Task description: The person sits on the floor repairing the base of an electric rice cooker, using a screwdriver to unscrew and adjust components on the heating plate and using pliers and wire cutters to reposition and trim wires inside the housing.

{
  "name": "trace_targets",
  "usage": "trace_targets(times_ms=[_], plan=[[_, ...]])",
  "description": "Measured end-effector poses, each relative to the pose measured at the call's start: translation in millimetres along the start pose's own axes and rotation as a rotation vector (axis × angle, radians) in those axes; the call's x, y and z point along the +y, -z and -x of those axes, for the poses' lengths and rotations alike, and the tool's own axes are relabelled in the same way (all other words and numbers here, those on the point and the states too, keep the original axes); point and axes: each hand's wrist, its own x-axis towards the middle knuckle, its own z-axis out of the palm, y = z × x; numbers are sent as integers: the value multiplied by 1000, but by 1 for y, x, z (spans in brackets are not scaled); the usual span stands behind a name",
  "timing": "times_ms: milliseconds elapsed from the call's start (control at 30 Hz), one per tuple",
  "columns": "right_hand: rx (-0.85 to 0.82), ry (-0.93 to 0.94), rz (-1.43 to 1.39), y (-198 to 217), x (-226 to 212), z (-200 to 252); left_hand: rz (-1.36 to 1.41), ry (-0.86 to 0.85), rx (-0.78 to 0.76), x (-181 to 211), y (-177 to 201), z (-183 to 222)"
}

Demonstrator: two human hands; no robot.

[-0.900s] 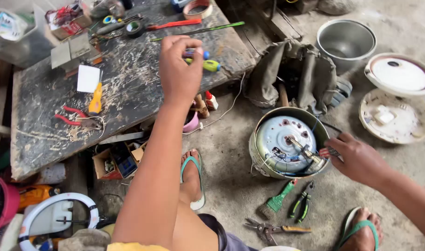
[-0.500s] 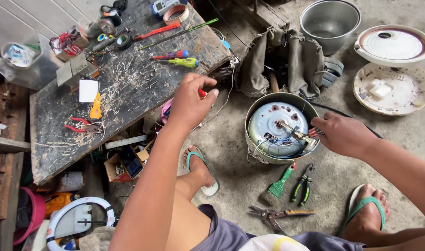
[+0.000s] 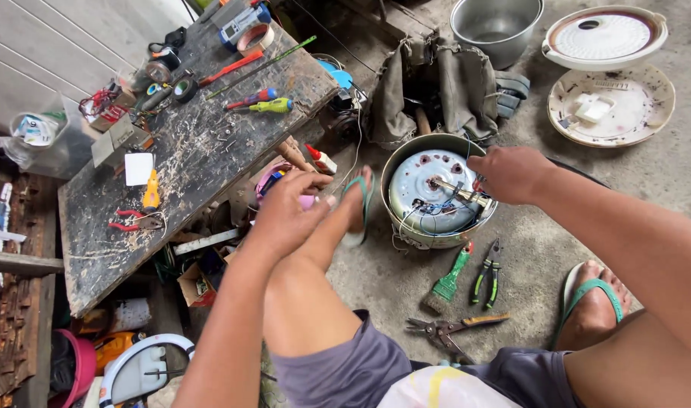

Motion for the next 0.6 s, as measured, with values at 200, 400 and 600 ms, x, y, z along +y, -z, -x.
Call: trace_targets(times_ms=[200, 400, 600], plan=[[85, 38, 5, -17, 8, -7, 31, 36, -68, -48, -65, -14], [90, 7, -43, -2, -6, 14, -101, -9, 192, -16, -53, 26], [92, -34, -4, -5, -18, 19, -184, -44, 160, -39, -84, 131]])
